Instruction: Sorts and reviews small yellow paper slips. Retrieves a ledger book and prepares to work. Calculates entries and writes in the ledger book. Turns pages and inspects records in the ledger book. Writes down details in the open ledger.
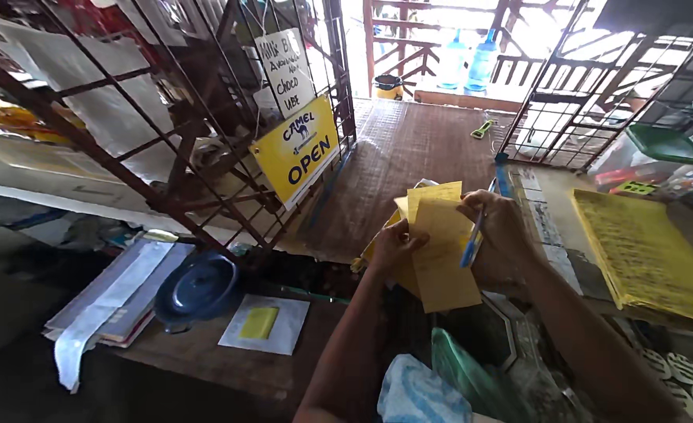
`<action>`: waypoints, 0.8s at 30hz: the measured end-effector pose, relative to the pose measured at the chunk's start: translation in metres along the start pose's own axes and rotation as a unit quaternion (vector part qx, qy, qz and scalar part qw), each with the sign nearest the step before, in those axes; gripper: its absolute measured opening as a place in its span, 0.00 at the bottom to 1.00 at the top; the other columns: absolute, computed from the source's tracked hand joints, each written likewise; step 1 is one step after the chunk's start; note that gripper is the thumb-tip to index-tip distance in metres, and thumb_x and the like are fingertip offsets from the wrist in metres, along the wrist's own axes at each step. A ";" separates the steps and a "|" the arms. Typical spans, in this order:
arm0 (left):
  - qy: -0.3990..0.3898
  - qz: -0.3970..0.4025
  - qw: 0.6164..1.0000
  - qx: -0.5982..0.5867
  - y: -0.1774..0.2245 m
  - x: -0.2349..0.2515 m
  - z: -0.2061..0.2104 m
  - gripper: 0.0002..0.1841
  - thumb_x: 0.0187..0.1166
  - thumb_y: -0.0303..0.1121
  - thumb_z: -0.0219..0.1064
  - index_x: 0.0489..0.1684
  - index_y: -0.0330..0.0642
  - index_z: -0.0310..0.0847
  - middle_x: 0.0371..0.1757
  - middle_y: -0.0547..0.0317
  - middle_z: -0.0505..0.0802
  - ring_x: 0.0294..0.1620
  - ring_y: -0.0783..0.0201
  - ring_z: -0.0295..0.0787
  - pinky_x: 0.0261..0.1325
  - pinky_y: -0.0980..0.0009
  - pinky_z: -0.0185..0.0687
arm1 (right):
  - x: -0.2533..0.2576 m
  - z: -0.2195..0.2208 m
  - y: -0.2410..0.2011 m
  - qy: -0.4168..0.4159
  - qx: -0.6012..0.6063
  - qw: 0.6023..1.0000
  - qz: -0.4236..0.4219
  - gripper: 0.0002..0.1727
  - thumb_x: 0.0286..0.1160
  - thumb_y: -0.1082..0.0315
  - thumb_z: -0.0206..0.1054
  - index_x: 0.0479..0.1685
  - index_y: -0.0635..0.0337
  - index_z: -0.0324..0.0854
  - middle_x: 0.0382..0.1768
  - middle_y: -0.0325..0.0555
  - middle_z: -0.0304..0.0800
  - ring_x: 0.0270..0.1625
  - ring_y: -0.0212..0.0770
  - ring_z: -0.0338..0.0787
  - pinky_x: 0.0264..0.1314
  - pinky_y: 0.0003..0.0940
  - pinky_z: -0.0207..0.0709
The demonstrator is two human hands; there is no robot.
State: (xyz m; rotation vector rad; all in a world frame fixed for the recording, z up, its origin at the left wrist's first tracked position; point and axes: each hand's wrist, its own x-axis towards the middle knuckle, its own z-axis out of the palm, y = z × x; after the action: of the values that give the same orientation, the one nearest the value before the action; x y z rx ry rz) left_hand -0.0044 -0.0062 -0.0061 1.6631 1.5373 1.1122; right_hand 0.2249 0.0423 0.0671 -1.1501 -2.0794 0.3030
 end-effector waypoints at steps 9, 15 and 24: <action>0.013 -0.015 0.998 0.060 0.000 0.004 0.004 0.18 0.85 0.41 0.64 0.44 0.31 0.86 0.36 0.49 0.91 0.41 0.59 0.89 0.52 0.57 0.82 | -0.113 0.009 0.024 -0.109 -0.140 0.946 -0.271 0.19 0.69 0.51 0.73 0.43 0.57 0.93 0.57 0.53 0.95 0.59 0.55 0.94 0.62 0.47 0.86; 0.022 -0.005 0.999 0.045 -0.003 0.004 0.005 0.18 0.89 0.40 0.58 0.45 0.31 0.86 0.36 0.49 0.90 0.40 0.60 0.87 0.51 0.59 0.82 | -0.134 0.031 0.039 -0.051 -0.162 0.941 -0.294 0.12 0.78 0.68 0.63 0.45 0.51 0.94 0.56 0.52 0.96 0.58 0.52 0.95 0.65 0.40 0.84; 0.016 -0.004 0.998 0.058 0.000 0.004 0.003 0.19 0.90 0.40 0.57 0.45 0.30 0.86 0.37 0.47 0.90 0.41 0.58 0.87 0.53 0.58 0.81 | -0.122 0.026 0.030 -0.057 -0.076 0.964 -0.248 0.11 0.75 0.69 0.64 0.30 0.54 0.91 0.52 0.43 0.97 0.53 0.46 0.96 0.63 0.39 0.85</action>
State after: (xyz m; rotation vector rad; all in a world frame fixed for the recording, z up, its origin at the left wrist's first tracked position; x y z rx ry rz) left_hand -0.0018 -0.0017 -0.0070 1.7218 1.6550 1.0688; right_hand 0.2668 -0.0355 -0.0251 -0.6690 -2.4412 -0.0341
